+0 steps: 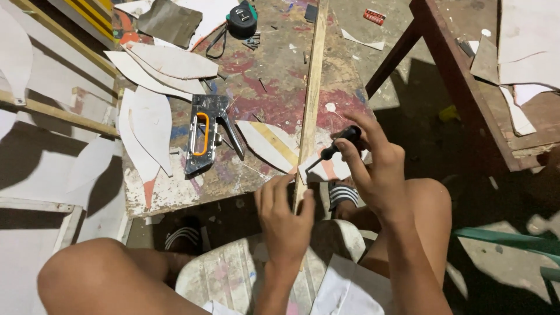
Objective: Securing foam cutouts to a wooden stick using a stapler and a screwdriver to assemble a craft item.
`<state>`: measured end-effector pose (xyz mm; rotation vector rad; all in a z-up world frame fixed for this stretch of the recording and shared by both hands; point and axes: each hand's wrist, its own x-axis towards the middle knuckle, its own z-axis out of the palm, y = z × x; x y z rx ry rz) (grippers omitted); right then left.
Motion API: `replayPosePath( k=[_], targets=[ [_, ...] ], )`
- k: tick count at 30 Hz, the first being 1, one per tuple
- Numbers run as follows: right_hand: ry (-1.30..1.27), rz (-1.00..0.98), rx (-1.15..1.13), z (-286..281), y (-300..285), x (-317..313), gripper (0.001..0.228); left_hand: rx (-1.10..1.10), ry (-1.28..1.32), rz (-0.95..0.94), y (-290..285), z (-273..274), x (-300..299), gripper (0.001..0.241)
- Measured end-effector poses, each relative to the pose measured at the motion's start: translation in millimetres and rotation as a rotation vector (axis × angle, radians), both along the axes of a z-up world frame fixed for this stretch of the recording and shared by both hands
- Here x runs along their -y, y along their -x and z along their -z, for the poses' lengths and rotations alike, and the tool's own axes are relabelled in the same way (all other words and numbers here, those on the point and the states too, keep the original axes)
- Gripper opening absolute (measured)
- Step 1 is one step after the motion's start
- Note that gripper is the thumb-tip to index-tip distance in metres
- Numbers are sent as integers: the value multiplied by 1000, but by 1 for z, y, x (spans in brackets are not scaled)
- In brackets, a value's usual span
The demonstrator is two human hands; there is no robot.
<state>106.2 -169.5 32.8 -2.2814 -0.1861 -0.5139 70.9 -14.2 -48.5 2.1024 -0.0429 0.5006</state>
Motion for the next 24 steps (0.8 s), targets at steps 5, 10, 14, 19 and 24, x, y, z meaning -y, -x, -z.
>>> replayPosePath(
  k=[5, 10, 14, 19, 24],
  targets=[
    [184, 222, 229, 14, -8, 2, 23, 93, 136, 323, -30, -36, 29, 68],
    [197, 90, 174, -5, 6, 0, 25, 54, 108, 412, -44, -37, 63, 68],
    [153, -196, -58, -30, 15, 20, 51, 93, 281, 359, -49, -34, 78, 58],
    [516, -170, 50, -29, 6, 33, 39, -235, 303, 370, -54, -35, 62, 45],
    [939, -223, 262, -31, -6, 37, 26, -434, 303, 488, -61, -44, 40, 39]
  ],
)
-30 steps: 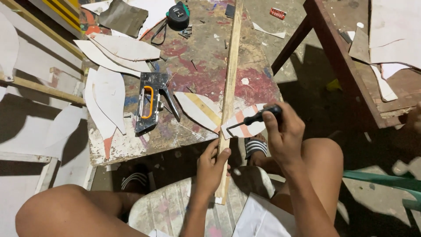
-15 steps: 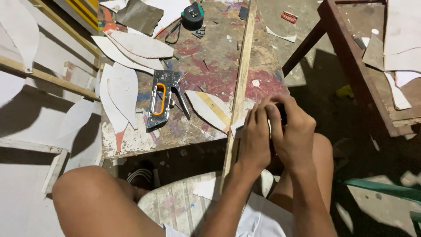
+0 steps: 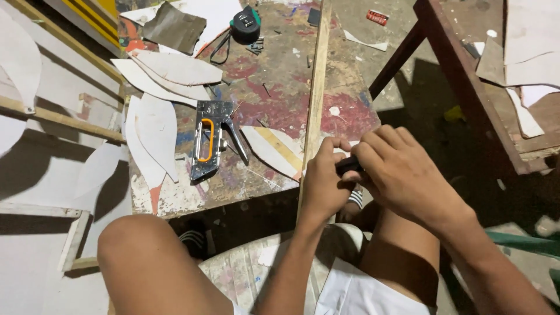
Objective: Securing foam cutouts to a wooden stick using a stapler and a screwdriver to assemble a craft item.
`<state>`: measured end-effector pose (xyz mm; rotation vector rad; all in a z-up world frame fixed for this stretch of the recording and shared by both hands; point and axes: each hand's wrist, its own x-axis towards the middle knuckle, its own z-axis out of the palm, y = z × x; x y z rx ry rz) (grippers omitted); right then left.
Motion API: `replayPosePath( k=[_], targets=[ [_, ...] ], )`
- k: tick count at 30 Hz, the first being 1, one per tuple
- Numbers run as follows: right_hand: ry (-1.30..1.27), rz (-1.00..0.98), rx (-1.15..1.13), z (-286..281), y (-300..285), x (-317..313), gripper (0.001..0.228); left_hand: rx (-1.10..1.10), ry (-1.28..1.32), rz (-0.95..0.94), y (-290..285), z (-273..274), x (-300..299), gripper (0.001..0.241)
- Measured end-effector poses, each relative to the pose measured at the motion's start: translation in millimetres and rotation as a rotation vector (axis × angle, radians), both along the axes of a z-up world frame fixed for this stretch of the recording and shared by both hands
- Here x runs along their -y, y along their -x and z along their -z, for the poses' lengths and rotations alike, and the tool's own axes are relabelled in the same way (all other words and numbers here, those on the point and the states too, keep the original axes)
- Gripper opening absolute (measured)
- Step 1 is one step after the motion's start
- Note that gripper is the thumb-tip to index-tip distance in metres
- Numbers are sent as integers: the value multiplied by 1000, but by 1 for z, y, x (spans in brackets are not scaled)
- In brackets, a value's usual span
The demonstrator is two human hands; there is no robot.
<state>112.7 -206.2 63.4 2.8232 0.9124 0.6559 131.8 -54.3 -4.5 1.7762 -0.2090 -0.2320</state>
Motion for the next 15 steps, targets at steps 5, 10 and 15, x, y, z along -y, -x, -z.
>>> replayPosePath(
  k=[5, 10, 15],
  targets=[
    [17, 41, -119, -2, -12, 12, 37, -110, 102, 79, -12, -3, 1, 28],
    [87, 456, -465, -18, -32, -3, 69, 195, -205, -169, 9, -11, 24, 27],
    [40, 717, -507, -21, -22, -25, 80, 644, -281, -630, 18, 39, 70, 18]
  ],
)
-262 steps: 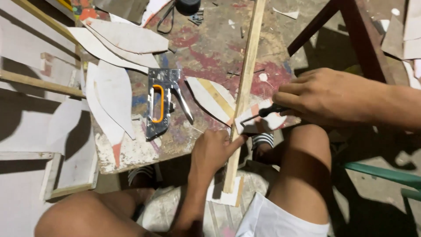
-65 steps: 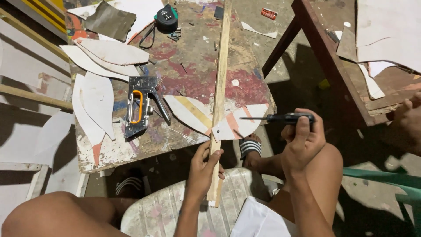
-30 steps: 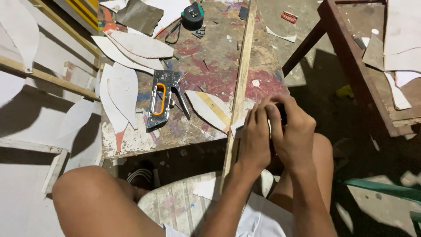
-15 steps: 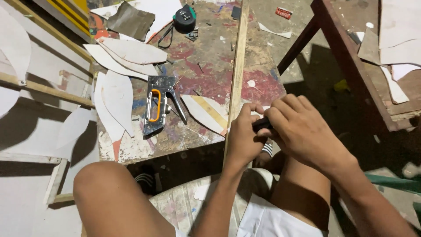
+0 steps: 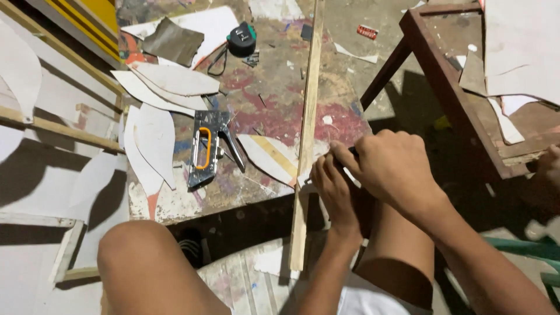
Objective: Securing foam cutouts to a wooden stick using a stapler and a screwdriver to assemble a craft item.
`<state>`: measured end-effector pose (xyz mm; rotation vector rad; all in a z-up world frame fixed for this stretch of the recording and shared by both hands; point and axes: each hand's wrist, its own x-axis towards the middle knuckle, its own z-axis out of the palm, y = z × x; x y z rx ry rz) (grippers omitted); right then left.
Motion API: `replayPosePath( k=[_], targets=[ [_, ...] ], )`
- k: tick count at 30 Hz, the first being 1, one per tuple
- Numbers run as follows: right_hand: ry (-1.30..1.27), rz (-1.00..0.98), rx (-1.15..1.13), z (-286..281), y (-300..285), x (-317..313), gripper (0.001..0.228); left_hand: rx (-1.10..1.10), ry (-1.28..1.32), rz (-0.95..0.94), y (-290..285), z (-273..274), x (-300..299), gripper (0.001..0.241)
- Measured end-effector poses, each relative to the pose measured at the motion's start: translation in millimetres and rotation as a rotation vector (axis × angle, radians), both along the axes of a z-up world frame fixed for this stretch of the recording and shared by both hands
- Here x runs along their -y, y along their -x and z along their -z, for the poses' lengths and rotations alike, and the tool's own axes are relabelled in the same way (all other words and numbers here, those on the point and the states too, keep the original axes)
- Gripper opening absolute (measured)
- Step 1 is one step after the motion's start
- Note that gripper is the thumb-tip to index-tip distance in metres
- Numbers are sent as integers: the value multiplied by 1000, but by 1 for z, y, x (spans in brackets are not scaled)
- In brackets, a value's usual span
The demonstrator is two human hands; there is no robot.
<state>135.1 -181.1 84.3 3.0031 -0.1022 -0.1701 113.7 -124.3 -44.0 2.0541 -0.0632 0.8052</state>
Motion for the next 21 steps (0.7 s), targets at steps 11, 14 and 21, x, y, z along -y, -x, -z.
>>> replayPosePath(
  k=[11, 14, 21],
  targets=[
    [128, -382, 230, -5, 13, 10, 39, -546, 242, 595, -28, -77, -69, 37],
    [-170, -561, 164, -23, 15, 13, 39, -648, 247, 742, -74, -10, -60, 8],
    [44, -874, 553, 2, -10, 15, 32, -538, 370, 1233, -84, -43, -89, 13]
  ],
)
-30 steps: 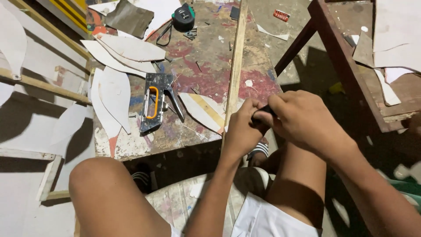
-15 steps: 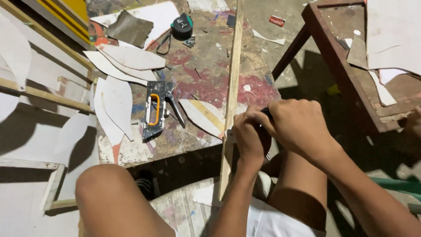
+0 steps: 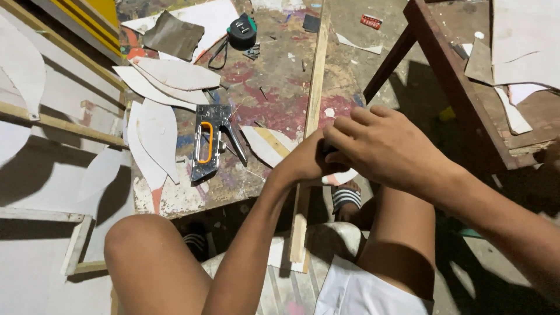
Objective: Securing foam cutouts to a wooden stick using a stapler and a screwdriver to assemble a craft item.
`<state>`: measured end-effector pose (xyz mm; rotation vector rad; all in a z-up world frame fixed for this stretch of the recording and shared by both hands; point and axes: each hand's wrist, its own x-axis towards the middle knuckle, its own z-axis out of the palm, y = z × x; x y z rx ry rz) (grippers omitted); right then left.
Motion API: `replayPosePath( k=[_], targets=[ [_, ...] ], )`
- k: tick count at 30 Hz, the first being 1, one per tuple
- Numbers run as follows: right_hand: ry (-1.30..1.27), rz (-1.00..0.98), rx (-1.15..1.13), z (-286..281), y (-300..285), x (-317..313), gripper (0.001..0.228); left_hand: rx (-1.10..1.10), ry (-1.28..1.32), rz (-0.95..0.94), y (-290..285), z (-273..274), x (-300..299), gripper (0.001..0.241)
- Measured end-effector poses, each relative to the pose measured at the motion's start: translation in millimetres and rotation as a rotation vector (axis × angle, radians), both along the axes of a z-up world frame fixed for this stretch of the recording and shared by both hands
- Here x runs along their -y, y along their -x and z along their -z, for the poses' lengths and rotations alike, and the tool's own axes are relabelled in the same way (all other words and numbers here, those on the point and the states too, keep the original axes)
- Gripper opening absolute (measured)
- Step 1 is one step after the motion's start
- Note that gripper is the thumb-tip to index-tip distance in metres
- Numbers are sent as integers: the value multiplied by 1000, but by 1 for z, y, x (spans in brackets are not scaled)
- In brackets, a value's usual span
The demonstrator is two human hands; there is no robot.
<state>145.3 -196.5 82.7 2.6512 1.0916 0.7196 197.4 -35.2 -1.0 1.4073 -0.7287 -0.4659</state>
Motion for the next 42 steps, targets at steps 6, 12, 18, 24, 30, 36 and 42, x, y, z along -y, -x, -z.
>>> replayPosePath(
  k=[6, 12, 18, 24, 30, 36, 42],
  targets=[
    [72, 24, -16, 16, -12, 22, 29, -121, -61, 43, 5, 24, 17, 25],
    [120, 311, -366, 26, -18, 25, 25, 10, -267, -37, 2, 37, 17, 27],
    [98, 706, -710, 1, -16, -4, 40, 43, -281, -19, 19, -17, -32, 42],
    [168, 748, -761, -20, -5, -13, 50, -131, -998, -294, 61, 32, -67, 47],
    [464, -296, -16, -13, -14, 15, 27, -415, -832, -305, 78, 41, -61, 61],
    [412, -520, -32, -8, -25, 13, 30, -654, -567, -300, 73, 79, -56, 55],
    [418, -421, -261, -9, -26, 10, 29, -507, -660, -267, 65, 59, -59, 62]
  ],
)
